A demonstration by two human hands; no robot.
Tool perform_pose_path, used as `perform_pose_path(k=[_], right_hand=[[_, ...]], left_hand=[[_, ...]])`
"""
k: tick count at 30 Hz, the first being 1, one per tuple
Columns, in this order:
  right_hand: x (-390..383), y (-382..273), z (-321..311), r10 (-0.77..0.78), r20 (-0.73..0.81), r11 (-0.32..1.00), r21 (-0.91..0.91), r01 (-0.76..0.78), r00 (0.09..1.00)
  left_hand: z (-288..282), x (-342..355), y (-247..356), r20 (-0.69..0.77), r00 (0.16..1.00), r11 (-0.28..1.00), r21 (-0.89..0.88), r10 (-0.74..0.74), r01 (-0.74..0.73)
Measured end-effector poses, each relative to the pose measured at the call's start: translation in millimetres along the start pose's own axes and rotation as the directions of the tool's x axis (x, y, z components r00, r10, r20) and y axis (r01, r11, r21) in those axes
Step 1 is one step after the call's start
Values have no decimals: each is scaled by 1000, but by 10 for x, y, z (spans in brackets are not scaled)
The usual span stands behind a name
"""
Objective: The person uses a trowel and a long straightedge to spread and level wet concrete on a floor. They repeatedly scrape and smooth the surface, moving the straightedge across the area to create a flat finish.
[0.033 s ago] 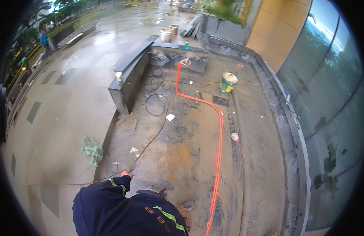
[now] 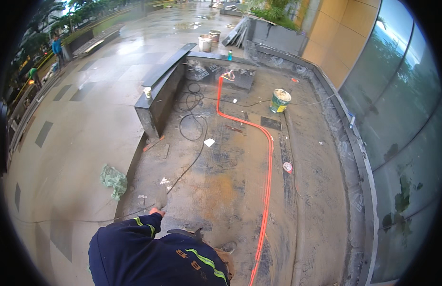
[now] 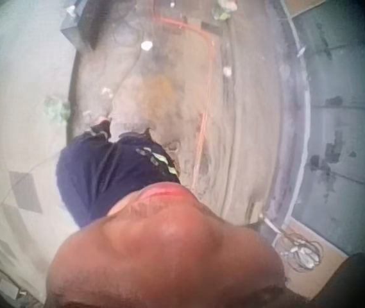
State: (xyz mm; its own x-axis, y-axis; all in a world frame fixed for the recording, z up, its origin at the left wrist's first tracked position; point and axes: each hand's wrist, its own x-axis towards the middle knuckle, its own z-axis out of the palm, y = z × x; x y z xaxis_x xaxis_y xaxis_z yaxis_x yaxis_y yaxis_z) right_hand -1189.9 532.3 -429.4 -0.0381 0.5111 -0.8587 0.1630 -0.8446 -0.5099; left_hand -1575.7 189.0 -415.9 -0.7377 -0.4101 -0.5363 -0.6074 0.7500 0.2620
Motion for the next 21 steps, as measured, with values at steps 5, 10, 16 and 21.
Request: perform_pose_path(k=[5, 10, 16, 21], right_hand=[[1254, -123, -1399, 128, 211, 943, 276, -185, 969], [1029, -975, -948, -3, -240, 989, 140, 38, 971], [1006, -1734, -1100, -158, -208, 986, 19, 165, 965], [1343, -1419, -1477, -120, -265, 990, -109, 94, 957]], left_hand=[[450, -748, 277, -15, 1000, 994, -110, 10, -11], [512, -967, 409, -88, 985, 984, -90, 147, -155], [607, -1289, 973, -206, 951, 948, -174, 230, -267], [446, -1536, 885, -343, 930, 987, -44, 131, -155]])
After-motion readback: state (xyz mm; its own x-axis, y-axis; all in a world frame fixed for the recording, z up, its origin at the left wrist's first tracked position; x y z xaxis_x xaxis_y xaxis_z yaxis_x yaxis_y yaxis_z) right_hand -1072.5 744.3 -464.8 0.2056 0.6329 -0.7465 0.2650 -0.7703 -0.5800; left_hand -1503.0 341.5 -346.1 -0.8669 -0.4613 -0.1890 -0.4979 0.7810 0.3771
